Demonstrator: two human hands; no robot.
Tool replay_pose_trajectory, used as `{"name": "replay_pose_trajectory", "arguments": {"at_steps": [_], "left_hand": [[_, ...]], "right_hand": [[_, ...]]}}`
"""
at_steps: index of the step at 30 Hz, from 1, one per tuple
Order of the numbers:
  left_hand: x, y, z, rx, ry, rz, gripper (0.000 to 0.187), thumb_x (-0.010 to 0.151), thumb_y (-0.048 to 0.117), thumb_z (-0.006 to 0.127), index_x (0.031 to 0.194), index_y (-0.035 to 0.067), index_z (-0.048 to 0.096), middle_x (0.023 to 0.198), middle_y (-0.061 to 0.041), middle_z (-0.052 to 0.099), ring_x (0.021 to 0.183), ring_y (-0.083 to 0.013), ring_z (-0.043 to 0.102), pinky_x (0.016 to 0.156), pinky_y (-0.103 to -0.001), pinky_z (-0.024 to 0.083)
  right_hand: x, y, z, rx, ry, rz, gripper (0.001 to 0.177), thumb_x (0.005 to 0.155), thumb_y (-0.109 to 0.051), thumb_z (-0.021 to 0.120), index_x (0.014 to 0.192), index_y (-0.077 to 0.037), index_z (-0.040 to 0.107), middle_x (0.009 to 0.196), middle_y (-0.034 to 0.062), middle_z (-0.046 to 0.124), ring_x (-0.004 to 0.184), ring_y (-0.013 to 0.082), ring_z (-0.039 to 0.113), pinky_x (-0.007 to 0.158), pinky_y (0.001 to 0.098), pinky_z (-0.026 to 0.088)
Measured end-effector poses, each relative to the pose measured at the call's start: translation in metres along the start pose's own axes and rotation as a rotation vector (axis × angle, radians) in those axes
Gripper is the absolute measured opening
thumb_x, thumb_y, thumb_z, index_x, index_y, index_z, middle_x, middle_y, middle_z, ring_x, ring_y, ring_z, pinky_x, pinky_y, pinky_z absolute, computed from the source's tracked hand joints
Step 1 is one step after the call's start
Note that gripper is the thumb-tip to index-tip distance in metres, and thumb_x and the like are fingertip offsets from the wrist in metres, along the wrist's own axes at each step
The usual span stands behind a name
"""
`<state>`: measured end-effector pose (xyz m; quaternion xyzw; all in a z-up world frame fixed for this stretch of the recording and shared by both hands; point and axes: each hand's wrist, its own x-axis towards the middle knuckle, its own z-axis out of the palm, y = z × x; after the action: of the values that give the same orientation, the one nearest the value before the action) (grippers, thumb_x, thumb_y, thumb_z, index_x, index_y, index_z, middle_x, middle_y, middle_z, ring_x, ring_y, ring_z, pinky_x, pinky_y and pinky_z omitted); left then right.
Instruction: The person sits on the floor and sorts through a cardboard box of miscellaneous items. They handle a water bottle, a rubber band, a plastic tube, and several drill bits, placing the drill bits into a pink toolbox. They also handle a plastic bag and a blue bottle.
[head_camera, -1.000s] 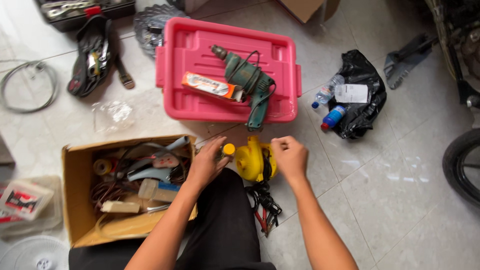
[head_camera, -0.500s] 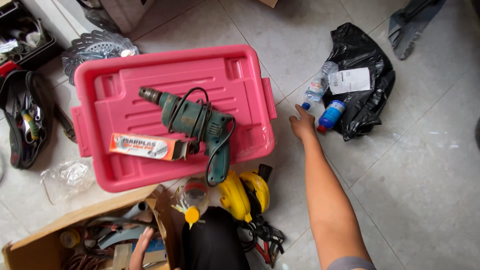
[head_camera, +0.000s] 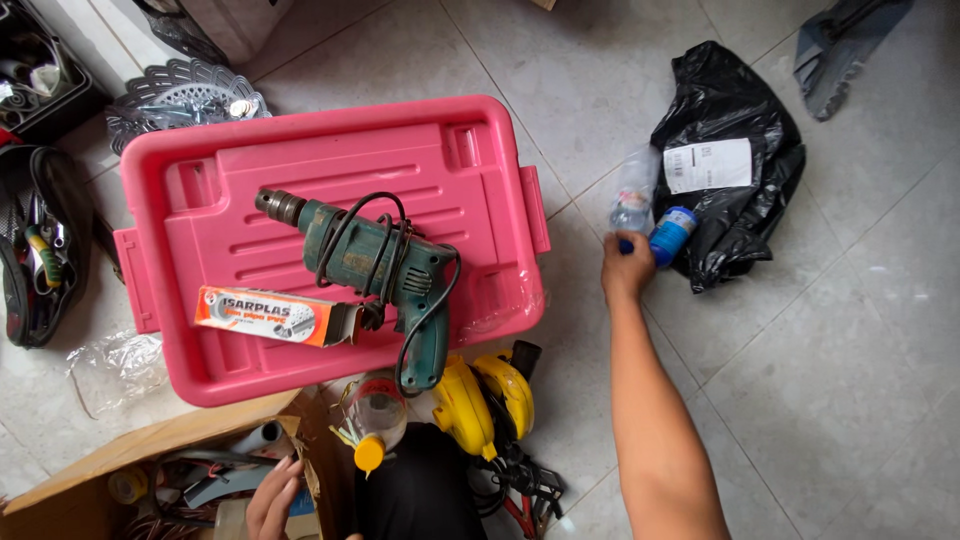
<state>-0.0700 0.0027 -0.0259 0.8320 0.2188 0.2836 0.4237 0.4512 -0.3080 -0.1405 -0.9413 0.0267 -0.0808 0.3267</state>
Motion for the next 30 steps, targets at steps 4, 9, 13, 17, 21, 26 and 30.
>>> {"name": "replay_pose_trajectory", "arguments": {"at_steps": [4,9,13,17,21,26,30], "left_hand": [[0.046,0.063,-0.004,0.016,0.024,0.117,0.088,0.067,0.046,0.085,0.134,0.003,0.046,0.131,-0.018,0.057,0.131,-0.0357,0.054,0.115,-0.048,0.042],[0.076,0.142,-0.014,-0.122,-0.014,0.261,0.086,0.073,0.036,0.091,0.140,0.004,0.045,0.134,-0.018,0.058,0.132,-0.0372,0.055,0.112,-0.048,0.044],[0.071,0.191,-0.030,0.039,-0.074,0.372,0.083,0.080,0.036,0.088,0.142,0.004,0.044,0.144,-0.019,0.052,0.137,-0.0403,0.048,0.115,-0.052,0.036],[0.028,0.218,-0.054,0.319,-0.016,0.418,0.069,0.086,0.035,0.080,0.143,0.011,0.049,0.149,-0.019,0.048,0.139,-0.0384,0.045,0.117,-0.053,0.026],[-0.016,0.220,-0.097,0.486,-0.079,0.358,0.068,0.080,0.029,0.077,0.141,0.010,0.055,0.136,-0.013,0.058,0.129,-0.0310,0.054,0.112,-0.053,0.031],[-0.053,0.194,-0.157,0.490,-0.217,0.155,0.073,0.072,0.021,0.077,0.140,0.005,0.056,0.116,-0.011,0.064,0.107,-0.0307,0.061,0.091,-0.043,0.050],[-0.069,0.187,-0.183,0.406,-0.351,-0.095,0.077,0.069,0.026,0.081,0.139,0.007,0.054,0.105,-0.011,0.065,0.097,-0.0300,0.064,0.080,-0.042,0.054]], "right_hand": [[-0.062,-0.027,-0.080,0.052,0.187,-0.129,0.016,0.100,-0.015,0.073,0.106,-0.003,0.065,0.098,0.0134,0.070,0.086,0.0279,0.068,0.079,0.0386,0.054],[-0.139,-0.091,-0.203,0.692,-0.037,0.161,0.023,0.104,-0.015,0.059,0.118,-0.003,0.046,0.093,0.0090,0.066,0.076,0.0121,0.062,0.070,0.0272,0.054],[-0.201,-0.155,-0.282,0.886,-0.250,0.115,0.019,0.107,-0.019,0.056,0.107,0.000,0.054,0.082,0.0087,0.064,0.066,0.0121,0.057,0.063,0.0279,0.051],[-0.258,-0.206,-0.319,0.730,-0.703,0.005,0.022,0.102,-0.020,0.060,0.094,0.000,0.062,0.072,0.0071,0.063,0.059,0.0114,0.055,0.053,0.0254,0.044],[-0.324,-0.249,-0.297,0.654,-1.076,0.082,0.021,0.098,-0.021,0.065,0.092,-0.001,0.065,0.069,0.0038,0.061,0.057,0.0092,0.052,0.050,0.0233,0.039],[-0.387,-0.296,-0.271,0.410,-1.202,-0.188,0.020,0.098,-0.021,0.066,0.100,-0.001,0.067,0.076,0.0027,0.066,0.068,0.0105,0.058,0.060,0.0252,0.046],[-0.409,-0.328,-0.267,0.226,-1.176,-0.470,0.021,0.095,-0.019,0.067,0.110,-0.004,0.068,0.087,0.0036,0.076,0.083,0.0142,0.071,0.075,0.0285,0.055]]}}
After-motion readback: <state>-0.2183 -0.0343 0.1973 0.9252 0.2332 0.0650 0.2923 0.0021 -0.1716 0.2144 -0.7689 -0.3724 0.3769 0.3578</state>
